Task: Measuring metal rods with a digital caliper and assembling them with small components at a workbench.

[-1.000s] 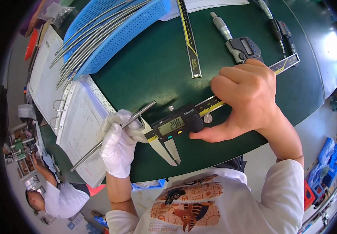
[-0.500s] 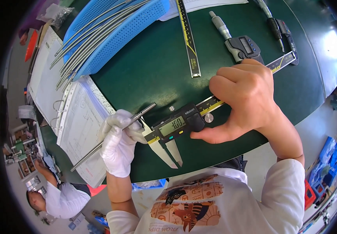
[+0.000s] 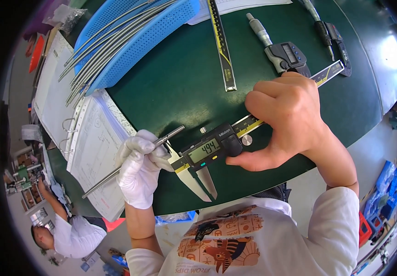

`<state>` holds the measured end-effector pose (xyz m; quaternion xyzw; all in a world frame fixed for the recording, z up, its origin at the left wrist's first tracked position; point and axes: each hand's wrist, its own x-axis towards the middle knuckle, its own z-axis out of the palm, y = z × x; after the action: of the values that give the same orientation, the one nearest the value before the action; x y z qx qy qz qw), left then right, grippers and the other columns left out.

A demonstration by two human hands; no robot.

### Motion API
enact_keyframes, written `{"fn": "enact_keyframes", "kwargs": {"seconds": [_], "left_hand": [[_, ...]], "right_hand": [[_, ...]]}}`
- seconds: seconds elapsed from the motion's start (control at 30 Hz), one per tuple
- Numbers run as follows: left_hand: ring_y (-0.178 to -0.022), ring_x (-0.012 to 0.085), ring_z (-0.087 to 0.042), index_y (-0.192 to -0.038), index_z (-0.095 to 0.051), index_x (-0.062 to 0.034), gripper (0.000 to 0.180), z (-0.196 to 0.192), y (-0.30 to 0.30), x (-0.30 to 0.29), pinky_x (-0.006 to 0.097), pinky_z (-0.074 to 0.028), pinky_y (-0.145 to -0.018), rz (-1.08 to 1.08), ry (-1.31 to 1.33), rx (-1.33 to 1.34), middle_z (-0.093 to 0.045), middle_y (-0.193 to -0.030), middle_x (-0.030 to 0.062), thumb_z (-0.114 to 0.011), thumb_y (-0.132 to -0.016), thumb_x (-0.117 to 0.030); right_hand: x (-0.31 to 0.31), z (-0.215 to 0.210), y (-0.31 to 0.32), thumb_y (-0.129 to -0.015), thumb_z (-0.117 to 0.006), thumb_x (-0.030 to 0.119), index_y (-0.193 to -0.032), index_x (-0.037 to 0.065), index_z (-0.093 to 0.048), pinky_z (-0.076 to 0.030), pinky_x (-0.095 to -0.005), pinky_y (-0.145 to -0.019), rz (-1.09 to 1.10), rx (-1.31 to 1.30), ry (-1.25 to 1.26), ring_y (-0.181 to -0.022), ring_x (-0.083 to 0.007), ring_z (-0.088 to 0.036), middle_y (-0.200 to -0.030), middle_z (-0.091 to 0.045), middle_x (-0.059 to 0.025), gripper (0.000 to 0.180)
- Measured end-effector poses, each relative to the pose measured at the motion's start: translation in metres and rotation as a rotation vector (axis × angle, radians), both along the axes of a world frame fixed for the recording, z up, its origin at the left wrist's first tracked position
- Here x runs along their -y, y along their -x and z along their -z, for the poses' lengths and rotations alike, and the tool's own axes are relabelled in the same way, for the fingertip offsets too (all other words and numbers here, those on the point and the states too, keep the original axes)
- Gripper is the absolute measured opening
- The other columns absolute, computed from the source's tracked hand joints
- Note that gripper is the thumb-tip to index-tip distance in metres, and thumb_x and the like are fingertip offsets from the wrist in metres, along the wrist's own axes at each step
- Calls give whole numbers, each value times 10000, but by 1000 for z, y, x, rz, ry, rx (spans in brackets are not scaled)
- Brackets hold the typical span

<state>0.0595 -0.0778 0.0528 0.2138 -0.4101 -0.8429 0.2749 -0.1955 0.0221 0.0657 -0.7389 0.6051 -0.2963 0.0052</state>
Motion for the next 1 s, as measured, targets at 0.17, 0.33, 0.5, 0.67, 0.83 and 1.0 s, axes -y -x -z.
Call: {"fn": "enact_keyframes", "kwargs": {"seconds": [0.17, 0.33, 0.5, 0.67, 0.83, 1.0], "left_hand": [[-775, 302, -626, -875, -526, 76, 218, 0, 1, -2, 390, -550, -659, -39, 5, 17, -515, -918, 173, -487, -848, -137], [-761, 305, -629, -874, -524, 74, 214, -2, 1, -2, 393, -552, -659, -39, 30, 45, -527, -910, 175, -489, -847, -136], [-765, 312, -629, -871, -525, 75, 213, -1, 2, -3, 398, -553, -660, -48, 33, 51, -522, -914, 176, -489, -848, -134], [-809, 311, -615, -891, -529, 77, 210, 1, 1, 0, 394, -549, -681, -1, -41, -23, -503, -924, 170, -477, -850, -122], [-822, 320, -617, -920, -516, 76, 213, 1, -2, 2, 398, -543, -701, 5, -38, -3, -521, -947, 176, -448, -870, -119], [-834, 326, -622, -959, -510, 48, 225, 2, -2, 4, 389, -545, -693, -99, -63, 2, -548, -913, 166, -430, -892, -151]], "right_hand": [[-2, -2, 0, -475, -707, 481, -495, 88, -367, -238, -312, -372, -5, 45, -18, -368, -221, -322, -462, -323, -21, 520], [-3, 0, -1, -469, -679, 509, -518, 84, -355, -221, -314, -396, 1, 29, -32, -385, -215, -312, -476, -297, -30, 537], [-3, 0, 0, -466, -686, 504, -512, 84, -355, -218, -316, -396, 1, 29, -26, -385, -215, -313, -475, -294, -29, 537], [1, -6, -1, -480, -722, 551, -487, 93, -361, -248, -316, -379, -11, 6, -19, -381, -237, -332, -465, -328, -28, 583], [1, -9, -3, -432, -743, 605, -489, 93, -394, -276, -317, -394, 18, -62, -26, -386, -227, -364, -472, -362, -26, 622], [0, -7, -3, -464, -765, 492, -564, 84, -488, -283, -315, -397, -13, 144, -83, -395, -229, -380, -487, -401, -21, 503]]}}
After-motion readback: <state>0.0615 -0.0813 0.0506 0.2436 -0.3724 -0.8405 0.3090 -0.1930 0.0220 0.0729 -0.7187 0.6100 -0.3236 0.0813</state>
